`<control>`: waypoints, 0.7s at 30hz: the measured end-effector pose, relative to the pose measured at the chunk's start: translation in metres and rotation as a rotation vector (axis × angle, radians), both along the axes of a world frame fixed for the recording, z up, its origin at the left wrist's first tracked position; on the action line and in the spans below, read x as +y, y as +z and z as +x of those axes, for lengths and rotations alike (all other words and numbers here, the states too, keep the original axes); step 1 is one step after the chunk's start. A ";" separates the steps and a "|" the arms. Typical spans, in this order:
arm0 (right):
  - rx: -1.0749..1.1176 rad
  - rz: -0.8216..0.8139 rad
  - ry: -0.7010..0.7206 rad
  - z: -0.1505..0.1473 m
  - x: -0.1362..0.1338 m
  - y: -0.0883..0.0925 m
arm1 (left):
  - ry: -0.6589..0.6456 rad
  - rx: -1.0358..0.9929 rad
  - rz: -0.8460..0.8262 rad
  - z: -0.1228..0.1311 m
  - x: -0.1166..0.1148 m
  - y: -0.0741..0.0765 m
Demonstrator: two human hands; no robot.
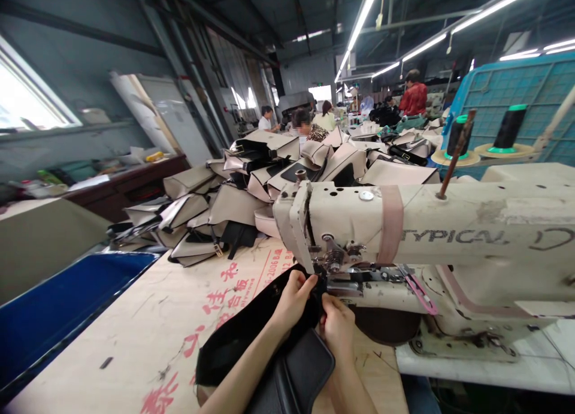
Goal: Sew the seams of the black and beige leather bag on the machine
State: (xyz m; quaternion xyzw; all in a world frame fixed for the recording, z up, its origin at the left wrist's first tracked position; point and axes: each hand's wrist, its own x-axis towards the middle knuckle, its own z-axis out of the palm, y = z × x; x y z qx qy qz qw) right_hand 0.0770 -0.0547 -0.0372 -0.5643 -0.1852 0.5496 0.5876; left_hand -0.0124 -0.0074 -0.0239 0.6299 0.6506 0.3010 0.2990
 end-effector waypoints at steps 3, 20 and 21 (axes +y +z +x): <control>-0.028 -0.030 0.006 0.001 0.000 0.005 | 0.042 -0.051 -0.003 0.001 0.004 -0.008; -0.141 -0.086 -0.049 -0.005 0.007 0.007 | 0.094 -0.028 -0.026 -0.002 0.020 -0.014; -0.159 -0.087 -0.048 -0.005 0.007 0.006 | 0.092 -0.016 -0.032 -0.002 0.021 -0.012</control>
